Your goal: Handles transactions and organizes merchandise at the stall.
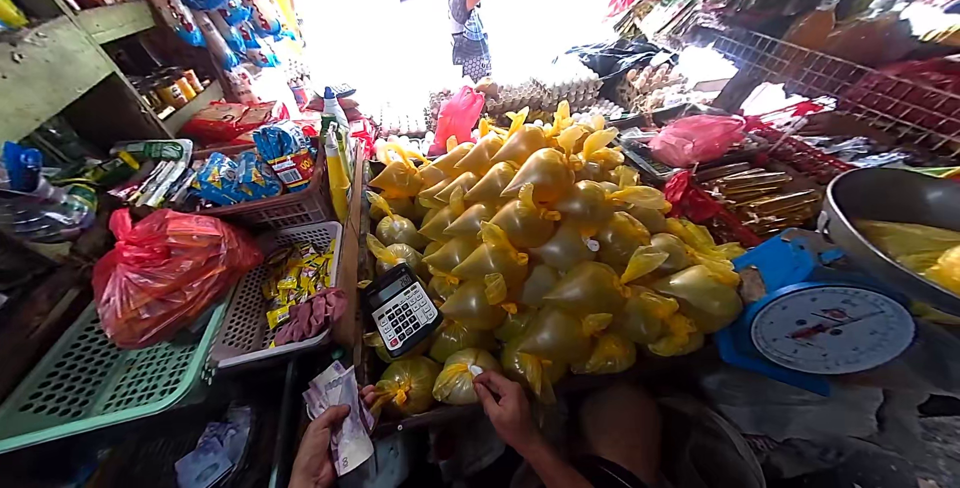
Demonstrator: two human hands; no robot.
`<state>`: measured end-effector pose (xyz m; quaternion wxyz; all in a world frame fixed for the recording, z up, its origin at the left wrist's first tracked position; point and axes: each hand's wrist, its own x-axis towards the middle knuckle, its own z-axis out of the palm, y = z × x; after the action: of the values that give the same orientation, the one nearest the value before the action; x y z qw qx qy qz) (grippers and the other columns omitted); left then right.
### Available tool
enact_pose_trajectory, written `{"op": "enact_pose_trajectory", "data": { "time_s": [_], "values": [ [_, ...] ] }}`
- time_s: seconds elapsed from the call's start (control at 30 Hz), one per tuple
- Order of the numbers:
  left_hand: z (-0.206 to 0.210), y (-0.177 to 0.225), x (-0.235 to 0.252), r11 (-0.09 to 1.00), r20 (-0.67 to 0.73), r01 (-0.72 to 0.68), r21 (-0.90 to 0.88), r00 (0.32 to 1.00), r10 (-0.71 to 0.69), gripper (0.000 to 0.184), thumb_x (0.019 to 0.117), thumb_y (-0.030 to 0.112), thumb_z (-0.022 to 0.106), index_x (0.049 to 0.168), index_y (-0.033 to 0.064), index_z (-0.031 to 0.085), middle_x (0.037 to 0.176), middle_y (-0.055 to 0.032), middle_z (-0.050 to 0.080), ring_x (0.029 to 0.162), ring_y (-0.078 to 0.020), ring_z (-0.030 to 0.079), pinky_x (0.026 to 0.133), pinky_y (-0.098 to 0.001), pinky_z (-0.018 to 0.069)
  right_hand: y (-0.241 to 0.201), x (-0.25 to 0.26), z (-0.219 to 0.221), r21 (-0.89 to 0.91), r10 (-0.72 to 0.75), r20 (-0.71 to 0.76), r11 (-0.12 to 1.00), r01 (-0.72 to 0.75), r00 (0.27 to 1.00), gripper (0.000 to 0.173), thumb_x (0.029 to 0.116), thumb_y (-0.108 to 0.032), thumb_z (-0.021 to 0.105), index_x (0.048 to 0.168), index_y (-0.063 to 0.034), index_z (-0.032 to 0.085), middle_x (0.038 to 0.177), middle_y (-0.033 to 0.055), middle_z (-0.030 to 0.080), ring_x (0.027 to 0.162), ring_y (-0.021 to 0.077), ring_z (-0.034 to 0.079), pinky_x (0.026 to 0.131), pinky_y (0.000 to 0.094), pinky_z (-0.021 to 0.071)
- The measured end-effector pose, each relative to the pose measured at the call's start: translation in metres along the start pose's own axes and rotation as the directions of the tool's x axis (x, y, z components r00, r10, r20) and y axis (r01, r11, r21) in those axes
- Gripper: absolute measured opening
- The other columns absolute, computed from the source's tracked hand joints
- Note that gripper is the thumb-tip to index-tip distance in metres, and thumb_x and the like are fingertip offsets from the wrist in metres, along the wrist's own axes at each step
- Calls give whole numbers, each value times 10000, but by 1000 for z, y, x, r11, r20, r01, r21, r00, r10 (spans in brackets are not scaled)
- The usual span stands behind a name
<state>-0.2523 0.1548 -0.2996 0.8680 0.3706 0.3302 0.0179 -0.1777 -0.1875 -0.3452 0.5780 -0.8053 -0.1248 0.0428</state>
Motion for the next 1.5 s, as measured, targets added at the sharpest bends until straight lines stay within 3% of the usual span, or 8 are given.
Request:
{"op": "enact_pose_trajectory", "data": {
  "time_s": [0.23,0.57,0.8,0.93,1.07,1.23,1.37,1.5],
  "values": [
    [-2,-2,0,999,-11,-4,32,1000,4,330,1004,40,404,1270,-73,564,1168,-268,707,1048,-341,724,869,-450,610,0,0,1,-39,1,-4,999,-1,1000,209,1012,-287,597,1077,-159,748,769,-28,709,632,81,652,629,333,583],
    [-11,-7,11,989,24,-59,135,998,56,399,1023,58,561,1397,-63,491,1234,-273,683,1097,-377,704,933,-517,591,3,1,4,-59,-13,-34,998,11,999,201,1008,-297,604,1068,-175,752,783,-47,718,656,59,661,642,325,589],
    [5,-6,1,961,-141,-66,268,984,107,436,976,94,669,1353,-62,516,1123,-223,733,1000,-334,741,866,-490,630,-3,-5,2,-11,-41,-19,999,40,999,190,1010,-199,611,1103,-92,738,792,-7,722,609,87,654,583,307,596],
    [6,-6,1,978,-109,-71,196,990,93,434,1016,55,587,1404,-63,435,1165,-244,717,1038,-364,733,891,-509,625,-5,-5,2,-12,-53,5,999,53,999,189,1015,-180,605,1100,-67,730,780,2,715,595,86,645,568,293,589],
    [25,-13,-9,987,-174,-106,123,977,126,370,1022,5,471,1382,-75,454,1196,-249,710,1064,-372,724,890,-513,620,-8,-3,-1,-24,-53,43,998,54,998,175,1008,-171,616,1087,-62,728,786,4,719,608,90,654,579,292,594],
    [54,-42,-1,974,-210,-226,-9,953,220,366,996,-44,430,1358,-75,478,1232,-242,700,1066,-372,721,884,-522,614,-14,6,3,-14,-128,76,991,130,989,174,997,-152,609,1067,-47,730,800,12,716,630,82,652,588,282,589],
    [69,-44,13,967,-119,-257,-5,960,254,366,1044,103,532,1394,0,504,1202,-201,715,1028,-325,723,893,-484,602,-42,28,19,-246,-278,32,929,277,960,188,982,-182,626,1075,-85,758,910,13,725,795,77,678,725,281,605],
    [83,-55,29,931,-136,-254,261,945,296,532,886,178,789,1343,54,545,1077,-125,713,908,-239,708,797,-432,614,-64,60,35,-443,-345,72,830,340,936,341,948,-222,622,1275,-186,711,1202,93,647,1117,262,608,948,459,539]
  ]
}}
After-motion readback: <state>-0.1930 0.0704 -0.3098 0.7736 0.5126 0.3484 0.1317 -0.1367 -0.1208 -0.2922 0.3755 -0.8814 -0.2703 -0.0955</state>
